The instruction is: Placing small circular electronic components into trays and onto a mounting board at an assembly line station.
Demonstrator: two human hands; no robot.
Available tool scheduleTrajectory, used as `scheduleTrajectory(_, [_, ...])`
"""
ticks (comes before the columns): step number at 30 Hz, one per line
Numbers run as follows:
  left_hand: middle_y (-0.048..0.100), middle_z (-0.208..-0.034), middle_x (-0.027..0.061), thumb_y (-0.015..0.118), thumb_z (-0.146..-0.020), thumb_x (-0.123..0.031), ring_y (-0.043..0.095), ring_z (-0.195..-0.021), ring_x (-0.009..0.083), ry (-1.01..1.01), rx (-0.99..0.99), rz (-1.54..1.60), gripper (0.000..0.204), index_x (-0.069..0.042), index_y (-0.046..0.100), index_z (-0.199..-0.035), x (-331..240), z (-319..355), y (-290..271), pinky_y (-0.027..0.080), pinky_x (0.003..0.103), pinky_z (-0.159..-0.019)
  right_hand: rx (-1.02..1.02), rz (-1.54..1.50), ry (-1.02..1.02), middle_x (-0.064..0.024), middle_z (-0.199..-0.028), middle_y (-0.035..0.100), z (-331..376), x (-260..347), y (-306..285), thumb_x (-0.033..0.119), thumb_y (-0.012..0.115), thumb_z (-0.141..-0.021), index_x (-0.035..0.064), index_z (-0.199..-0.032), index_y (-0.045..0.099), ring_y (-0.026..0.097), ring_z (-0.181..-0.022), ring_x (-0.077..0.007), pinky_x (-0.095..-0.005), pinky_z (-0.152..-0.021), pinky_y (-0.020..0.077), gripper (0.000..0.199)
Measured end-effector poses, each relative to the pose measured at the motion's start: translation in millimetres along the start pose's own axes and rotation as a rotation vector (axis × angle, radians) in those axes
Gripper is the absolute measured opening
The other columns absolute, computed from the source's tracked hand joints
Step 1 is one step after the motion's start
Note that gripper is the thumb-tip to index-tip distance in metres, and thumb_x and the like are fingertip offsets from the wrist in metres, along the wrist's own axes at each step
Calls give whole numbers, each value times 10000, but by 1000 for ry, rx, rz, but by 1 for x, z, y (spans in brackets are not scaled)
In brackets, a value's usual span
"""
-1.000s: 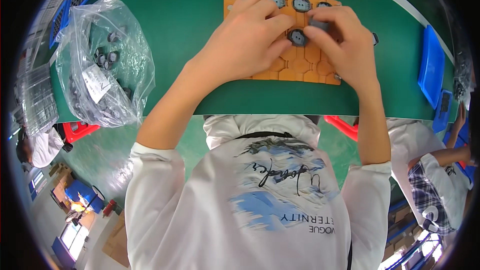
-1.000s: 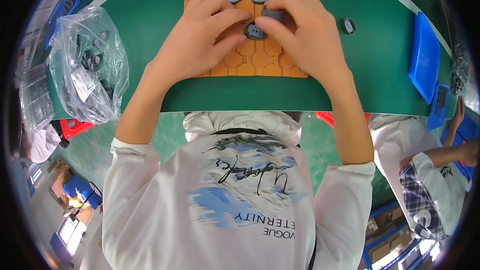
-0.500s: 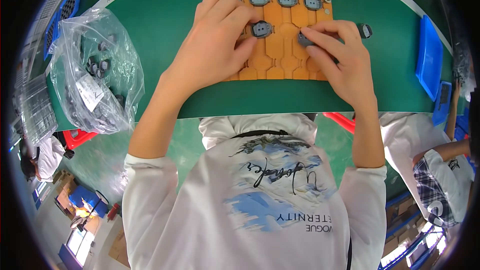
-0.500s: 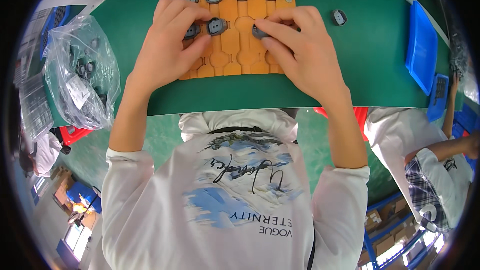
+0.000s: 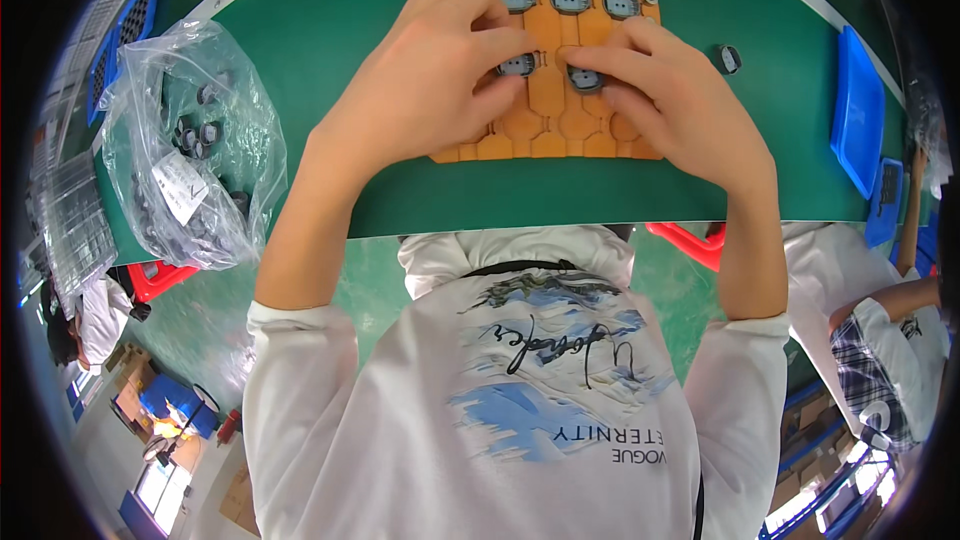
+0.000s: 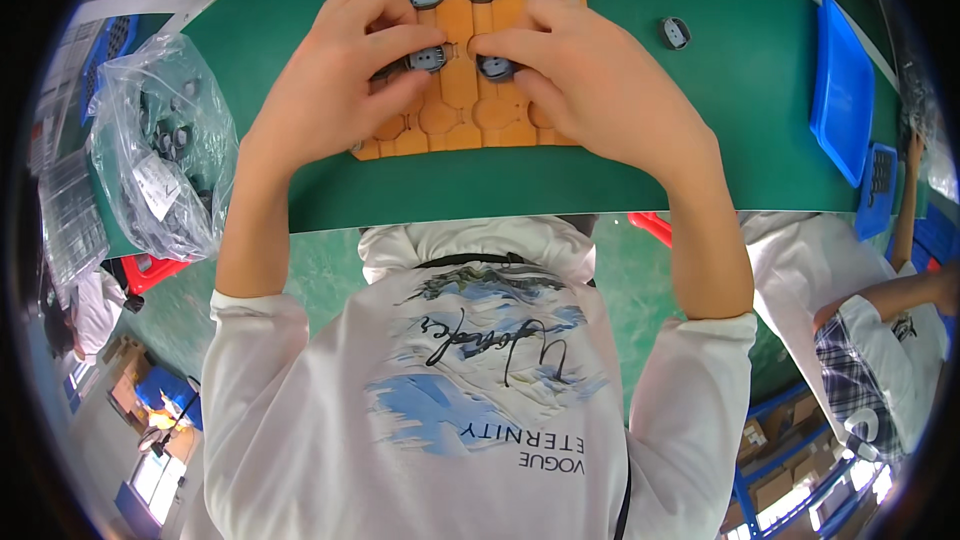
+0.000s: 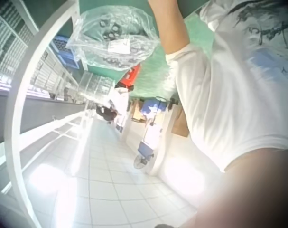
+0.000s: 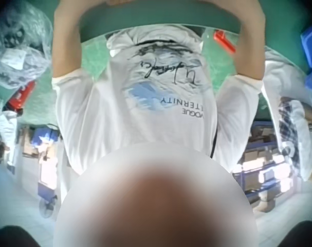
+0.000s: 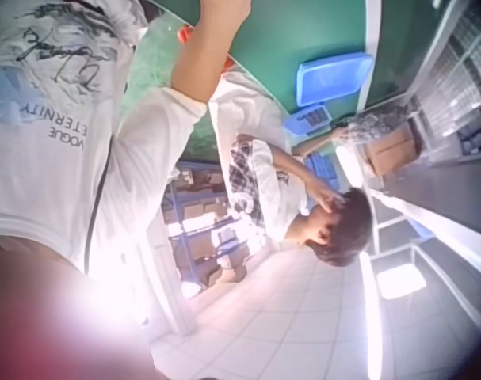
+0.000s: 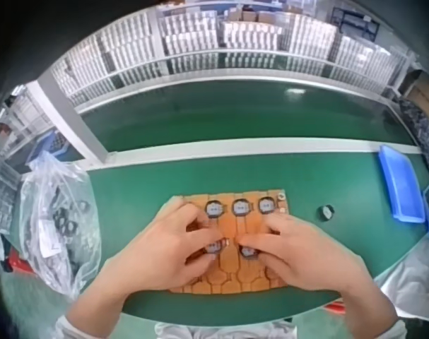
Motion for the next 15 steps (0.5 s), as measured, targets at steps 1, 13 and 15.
scheduleTrajectory(1, [619,-1005,79,743,-786,-53,569,-1004,280,-11,8,24,291,-55,722,-1077,0,2,1,509,376,-863,16,13,27,-93,-984,595,-3,-1,2,64,707,-816,49,-1150,645,590,-947,-274,-366,-811,491,340])
scheduleTrajectory(13, [601,-969,84,726,-776,-35,562,-979,293,-2,-124,78,167,-41,690,-939,-3,2,6,497,402,-858,23,3,-4,-92,-981,584,-9,6,-5,103,744,-811,34,-1099,639,605,-899,-271,-369,-796,502,314])
scheduleTrajectory(15, [607,-987,84,726,-780,-35,564,-984,296,-5,-88,36,217,-42,701,-996,-4,1,6,496,392,-866,-19,24,-28,-90,-980,578,-11,7,-1,110,759,-799,35,-1111,630,603,-909,-262,-370,-799,502,345])
Point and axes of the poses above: each hand's wrist, its own z-axis away from the middle knuckle, its own y-axis out of the palm, x = y × z, the point moved 6 cm from there along -z, towards the middle knuckle
